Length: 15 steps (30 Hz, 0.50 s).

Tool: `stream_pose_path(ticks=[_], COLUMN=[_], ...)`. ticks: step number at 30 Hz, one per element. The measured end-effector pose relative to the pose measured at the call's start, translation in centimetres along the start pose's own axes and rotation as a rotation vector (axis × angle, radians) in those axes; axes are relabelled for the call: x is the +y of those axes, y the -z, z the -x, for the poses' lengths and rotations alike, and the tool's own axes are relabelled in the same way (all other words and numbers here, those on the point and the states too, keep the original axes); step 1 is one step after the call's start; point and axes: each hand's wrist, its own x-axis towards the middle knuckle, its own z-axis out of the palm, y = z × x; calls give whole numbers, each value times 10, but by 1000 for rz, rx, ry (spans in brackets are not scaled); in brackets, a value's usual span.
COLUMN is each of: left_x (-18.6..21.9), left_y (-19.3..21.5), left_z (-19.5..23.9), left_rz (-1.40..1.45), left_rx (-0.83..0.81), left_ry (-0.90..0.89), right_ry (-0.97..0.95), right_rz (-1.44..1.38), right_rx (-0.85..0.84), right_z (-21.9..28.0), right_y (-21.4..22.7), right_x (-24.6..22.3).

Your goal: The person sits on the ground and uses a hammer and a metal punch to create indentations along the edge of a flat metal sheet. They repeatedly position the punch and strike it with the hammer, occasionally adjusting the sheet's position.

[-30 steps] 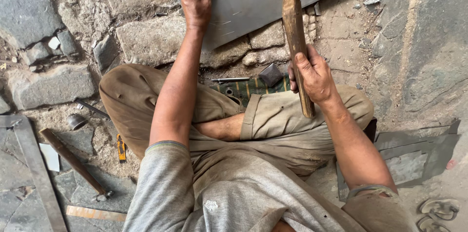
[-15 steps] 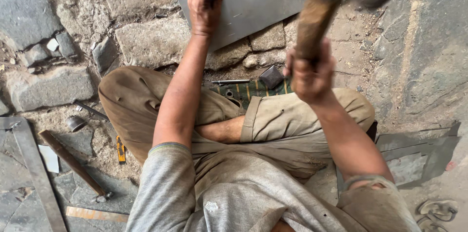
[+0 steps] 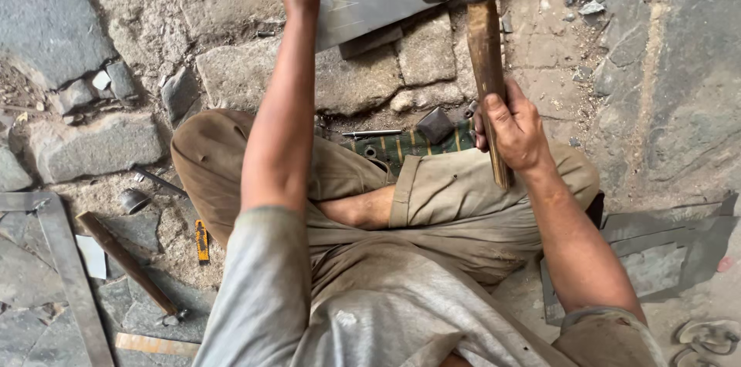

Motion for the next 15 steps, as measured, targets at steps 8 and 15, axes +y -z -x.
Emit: stream_pose_path(ticks=[8,15], left_x=[1,-10], left_y=[15,15], left_z=[83,81], left_rz=[-49,-145], left_rx=[-243,-250], left_ry=[-99,-170], right_ry=[-74,-61], right_rz=[-67,-19], right_rx=[-18,-13], right_z=[4,4], right_y=[-2,-8], right_x=[6,8])
